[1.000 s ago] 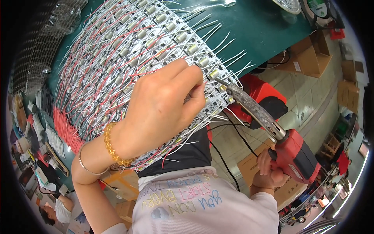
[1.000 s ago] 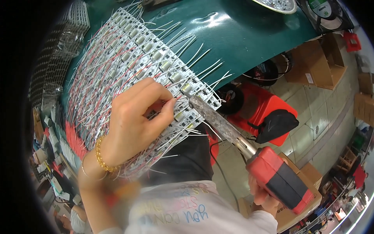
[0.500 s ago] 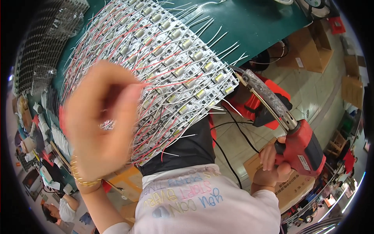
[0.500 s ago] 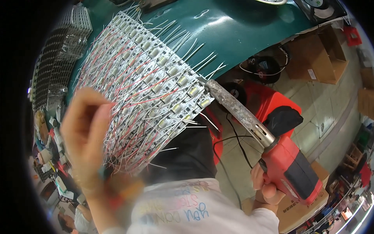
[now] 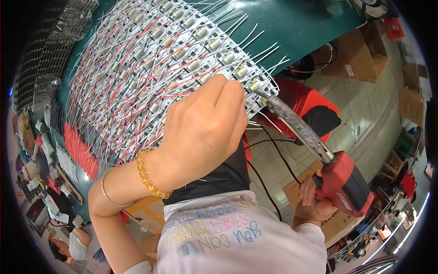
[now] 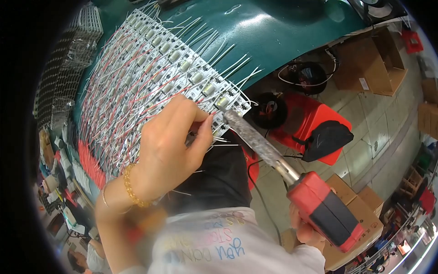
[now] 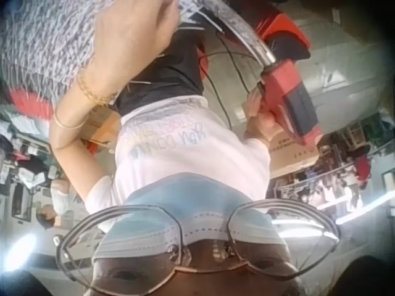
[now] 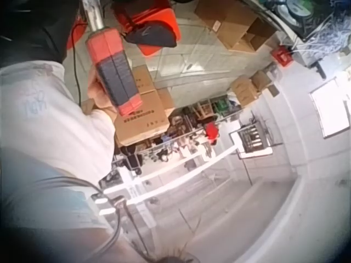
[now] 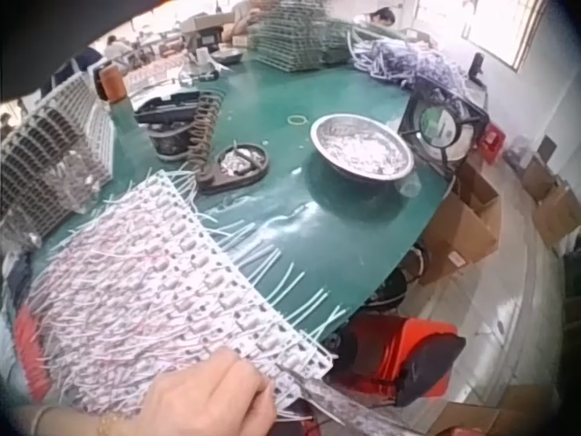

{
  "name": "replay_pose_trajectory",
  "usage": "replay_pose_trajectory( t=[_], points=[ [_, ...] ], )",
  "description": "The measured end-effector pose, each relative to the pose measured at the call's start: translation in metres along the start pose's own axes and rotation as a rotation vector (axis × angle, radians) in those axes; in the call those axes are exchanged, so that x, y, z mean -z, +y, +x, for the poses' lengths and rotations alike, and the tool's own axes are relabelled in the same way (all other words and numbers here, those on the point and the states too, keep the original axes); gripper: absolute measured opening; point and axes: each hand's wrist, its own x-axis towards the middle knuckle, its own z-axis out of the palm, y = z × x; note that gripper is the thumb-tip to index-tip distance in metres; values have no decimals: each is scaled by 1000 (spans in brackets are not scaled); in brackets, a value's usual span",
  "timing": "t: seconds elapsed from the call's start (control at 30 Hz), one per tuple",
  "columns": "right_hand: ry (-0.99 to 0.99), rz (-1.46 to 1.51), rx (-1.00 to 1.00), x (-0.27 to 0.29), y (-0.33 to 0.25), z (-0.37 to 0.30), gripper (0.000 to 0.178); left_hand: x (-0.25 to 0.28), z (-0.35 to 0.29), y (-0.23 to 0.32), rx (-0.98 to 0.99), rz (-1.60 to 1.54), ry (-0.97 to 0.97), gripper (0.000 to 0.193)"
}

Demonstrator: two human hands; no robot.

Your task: The person solders electrical wires onto a panel of circuit boards using a soldering iron, picking up wires from piles and attaching them to the boards.

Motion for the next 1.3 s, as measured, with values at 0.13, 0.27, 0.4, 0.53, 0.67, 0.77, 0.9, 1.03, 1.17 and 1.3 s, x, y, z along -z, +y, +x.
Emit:
replay_pose_trajectory(
  t=[0.13, 0.27, 0.4, 0.53, 0.67, 0.77, 0.9, 1.03, 1.17, 1.3],
  points=[
    [70, -7, -71, -17, -8, 11, 84, -1, 1, 1, -2, 15, -1, 14],
    [62, -28, -65, -23, -13, 15, 76, -3, 1, 0, -10, 7, 13, 15],
    [173, -8, -60, -6, -4, -3, 72, -1, 3, 5, 13, 64, 9, 17],
    [241, -111, -286, -3, -9, -9, 55, -1, 3, 5, 11, 94, -20, 18],
    [498, 73, -153, -8, 0, -17, 80, 0, 3, 5, 12, 72, -22, 18],
    [202, 77, -54, -14, -6, -4, 85, -1, 3, 5, 7, 74, -31, 18],
    [612, 236, -278, 25, 15, -30, 85, 2, 3, 4, 22, 60, -22, 18],
    [241, 3, -270, 10, 2, -17, 55, -2, 3, 4, 19, 43, -13, 17],
    [218, -248, -321, 14, -5, -15, 56, -1, 3, 3, 21, 47, -9, 17],
    [200, -263, -41, 14, 1, -6, 81, 1, 5, 4, 8, 46, -14, 17]
  ],
)
